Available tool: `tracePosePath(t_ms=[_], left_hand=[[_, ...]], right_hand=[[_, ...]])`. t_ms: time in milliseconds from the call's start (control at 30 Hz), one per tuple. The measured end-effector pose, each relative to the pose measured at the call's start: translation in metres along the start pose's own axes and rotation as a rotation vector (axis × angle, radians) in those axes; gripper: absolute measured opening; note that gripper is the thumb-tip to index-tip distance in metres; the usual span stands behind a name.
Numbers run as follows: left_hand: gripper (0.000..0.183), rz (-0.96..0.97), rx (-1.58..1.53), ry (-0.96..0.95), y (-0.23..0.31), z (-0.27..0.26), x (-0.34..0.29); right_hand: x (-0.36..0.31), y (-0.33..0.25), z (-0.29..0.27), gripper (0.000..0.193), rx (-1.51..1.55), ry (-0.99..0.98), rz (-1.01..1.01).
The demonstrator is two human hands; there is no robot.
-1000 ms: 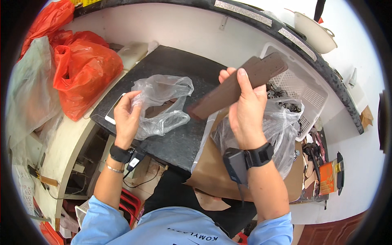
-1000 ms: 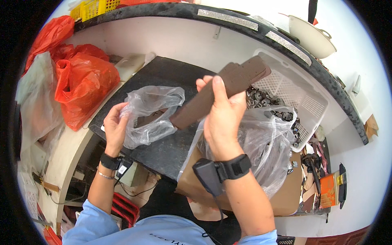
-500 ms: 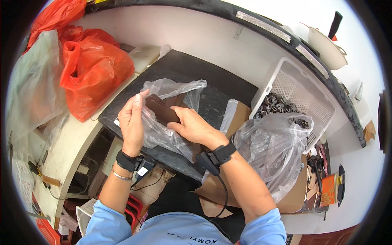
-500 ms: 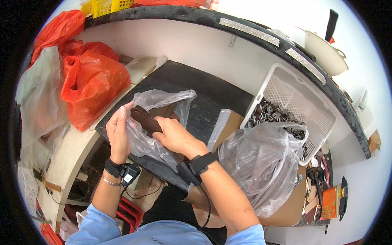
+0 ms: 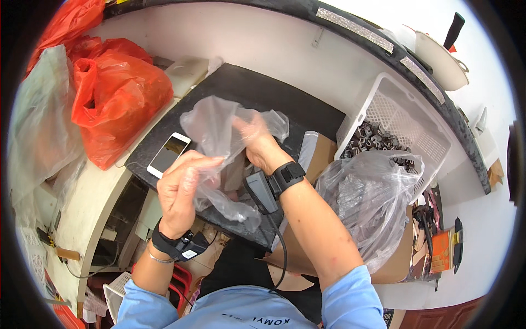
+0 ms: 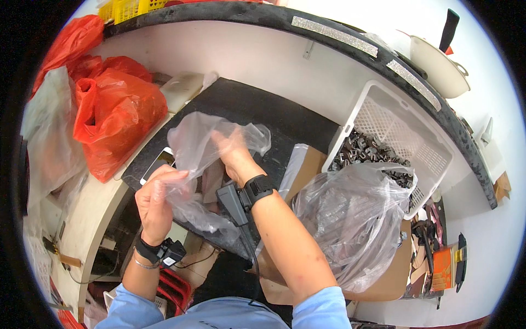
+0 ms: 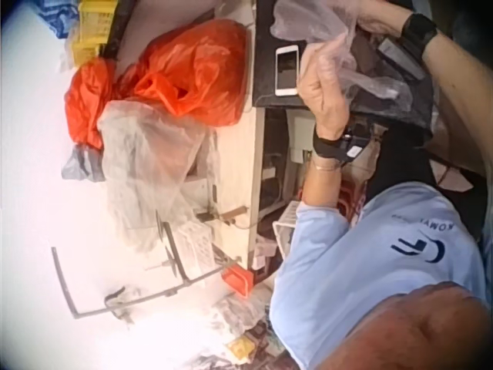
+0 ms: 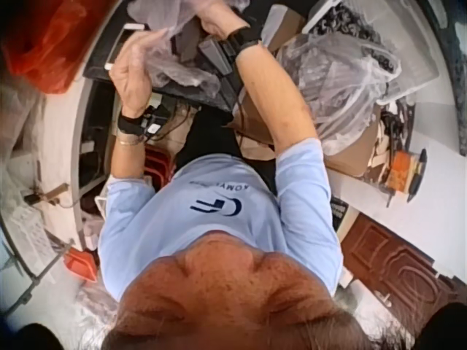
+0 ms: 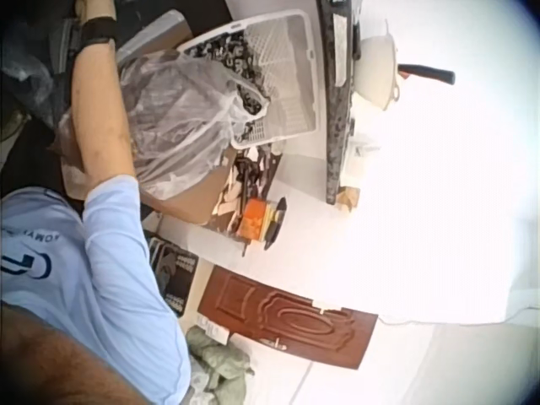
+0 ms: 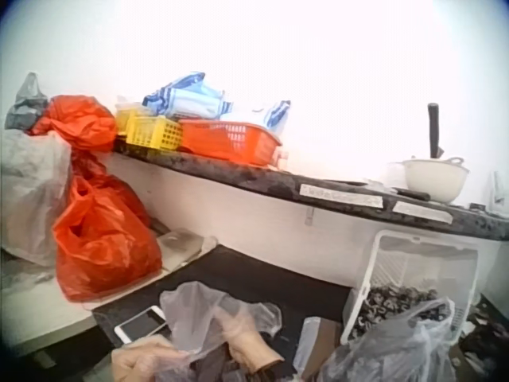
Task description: Organizing leather shoe pieces and manually attaching metal buckles to straps.
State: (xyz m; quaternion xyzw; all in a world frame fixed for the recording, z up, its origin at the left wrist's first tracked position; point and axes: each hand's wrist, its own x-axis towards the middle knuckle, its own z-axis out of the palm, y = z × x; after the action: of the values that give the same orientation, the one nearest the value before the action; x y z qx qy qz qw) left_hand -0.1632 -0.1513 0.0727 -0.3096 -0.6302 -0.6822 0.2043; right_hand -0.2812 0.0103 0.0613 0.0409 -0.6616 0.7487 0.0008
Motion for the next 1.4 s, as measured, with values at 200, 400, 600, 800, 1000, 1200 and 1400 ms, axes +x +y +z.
tracePosePath(t_ms=[200, 400, 600, 800, 1000, 1200, 1400], left_hand=[[0.036, -0.159, 0.153, -0.041, -0.004, -0.011, -0.009], [0.080, 0.199, 0.740, -0.540, 0.005, -0.011, -0.033], [0.065, 0.052, 0.867, -0.552, -0.013, -0.008, -0.045], [0.026, -0.339, 0.289, 0.040, -0.034, -0.004, -0.051], [0.043, -0.283, -0.107, 0.025, -0.018, 0.012, -0.038], [0.050, 0.014, 0.734, 0.158, -0.019, -0.021, -0.038], [0.053, -0.084, 0.816, 0.225, -0.024, -0.049, -0.048]], right_hand=[[0.000, 0.010, -0.042, 0.058, -0.501, -0.165, 0.112], [-0.037, -0.052, -0.057, 0.019, -1.296, 0.030, -0.068], [-0.055, -0.065, -0.060, 0.062, -1.413, 0.007, -0.618], [-0.085, -0.031, -0.031, 0.104, -0.910, -0.931, -0.180], [-0.082, -0.024, -0.015, 0.020, -0.908, -0.573, 0.126], [-0.014, -0.060, -0.074, 0.037, 0.103, 0.109, 0.254], [0.057, -0.113, -0.134, 0.034, 0.273, 0.479, -0.109]])
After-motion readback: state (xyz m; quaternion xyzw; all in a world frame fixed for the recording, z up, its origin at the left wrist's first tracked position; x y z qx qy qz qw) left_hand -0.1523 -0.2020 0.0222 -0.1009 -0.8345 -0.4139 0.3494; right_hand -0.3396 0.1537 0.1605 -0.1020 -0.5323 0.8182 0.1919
